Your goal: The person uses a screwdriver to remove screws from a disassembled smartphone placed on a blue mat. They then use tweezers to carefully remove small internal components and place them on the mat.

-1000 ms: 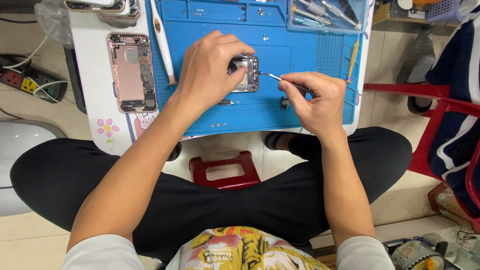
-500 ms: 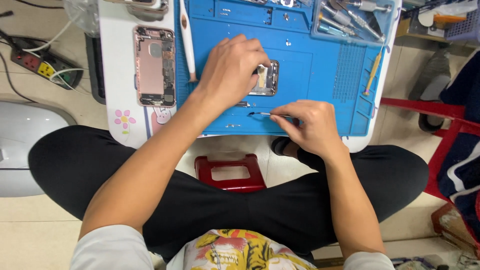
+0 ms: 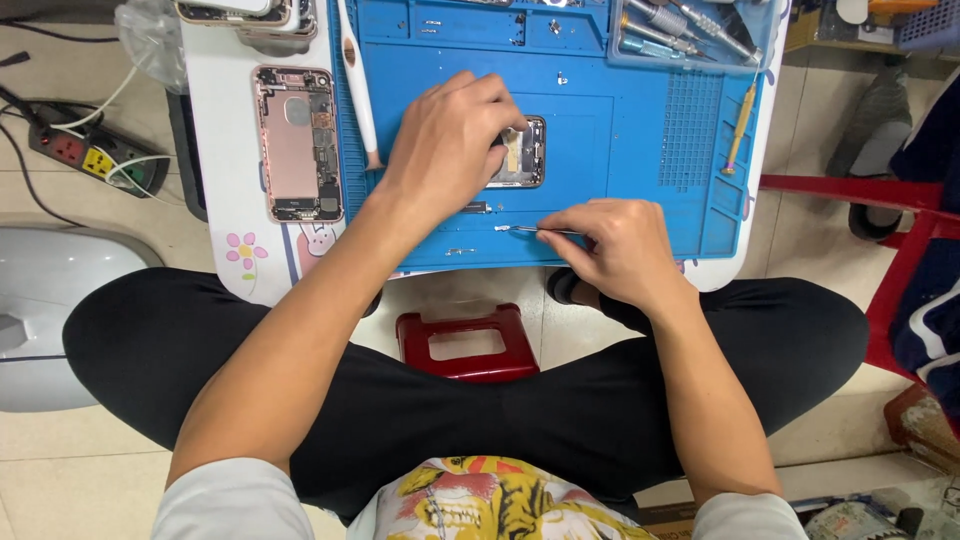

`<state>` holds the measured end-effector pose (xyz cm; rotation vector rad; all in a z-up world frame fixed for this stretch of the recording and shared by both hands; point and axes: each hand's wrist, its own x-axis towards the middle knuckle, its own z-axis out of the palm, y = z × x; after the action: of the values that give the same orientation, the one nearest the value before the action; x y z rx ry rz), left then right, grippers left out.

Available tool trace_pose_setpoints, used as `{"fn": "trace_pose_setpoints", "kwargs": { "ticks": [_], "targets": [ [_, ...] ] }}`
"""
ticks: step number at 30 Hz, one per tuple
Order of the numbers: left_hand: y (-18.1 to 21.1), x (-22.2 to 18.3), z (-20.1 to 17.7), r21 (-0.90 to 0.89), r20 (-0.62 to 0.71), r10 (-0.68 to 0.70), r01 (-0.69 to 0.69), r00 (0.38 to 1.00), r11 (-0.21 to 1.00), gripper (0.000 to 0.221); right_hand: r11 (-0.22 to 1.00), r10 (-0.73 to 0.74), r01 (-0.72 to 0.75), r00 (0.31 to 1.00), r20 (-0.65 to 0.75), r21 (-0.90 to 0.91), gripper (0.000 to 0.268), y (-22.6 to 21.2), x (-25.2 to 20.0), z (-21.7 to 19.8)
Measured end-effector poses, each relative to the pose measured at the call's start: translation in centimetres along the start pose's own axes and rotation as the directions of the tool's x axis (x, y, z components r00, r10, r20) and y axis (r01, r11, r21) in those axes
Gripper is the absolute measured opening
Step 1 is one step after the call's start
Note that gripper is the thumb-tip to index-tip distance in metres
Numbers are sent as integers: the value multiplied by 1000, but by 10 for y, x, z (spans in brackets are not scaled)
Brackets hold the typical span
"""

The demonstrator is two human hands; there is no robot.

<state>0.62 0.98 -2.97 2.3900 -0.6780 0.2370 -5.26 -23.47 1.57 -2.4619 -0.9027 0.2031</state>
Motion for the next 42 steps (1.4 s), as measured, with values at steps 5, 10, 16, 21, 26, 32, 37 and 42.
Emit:
{"fn": "trace_pose_setpoints", "kwargs": {
  "ticks": [5,10,16,21,26,32,37,42],
  "targets": [
    [0,1,-2,25,19,26,-27,999,999,23,999,29,-28,999,27,-16,11,2,-2,0],
    [1,6,2,39,-10,29,-29,1000,999,14,999,28,-28,999,-17,25,12,2,0,-9],
    [7,-2,0,58,91,3,-9,996,998,24,995,99,-96,989,-106,36,11,3,-7,-12],
    [11,-3,0,111,121,28,-41,992,993,42,964,252,-221,936,-245,146,8,18,-6,-26],
    [11,-7,8,123,99,14,-27,995,992,44,969,244,-225,925,-292,100,9,47,-11,-22],
    [15,-3,8,85,79,1,-8,997,996,54,973,231,-203,901,-368,112,12,52,-12,-37],
    [14,-2,9,58,86,2,-7,996,998,66,975,221,-198,897,-383,98,20,71,-34,-58],
    [18,0,6,22,53,28,-30,998,999,71,938,279,-334,886,-372,-93,16,89,-56,-63]
  ]
}}
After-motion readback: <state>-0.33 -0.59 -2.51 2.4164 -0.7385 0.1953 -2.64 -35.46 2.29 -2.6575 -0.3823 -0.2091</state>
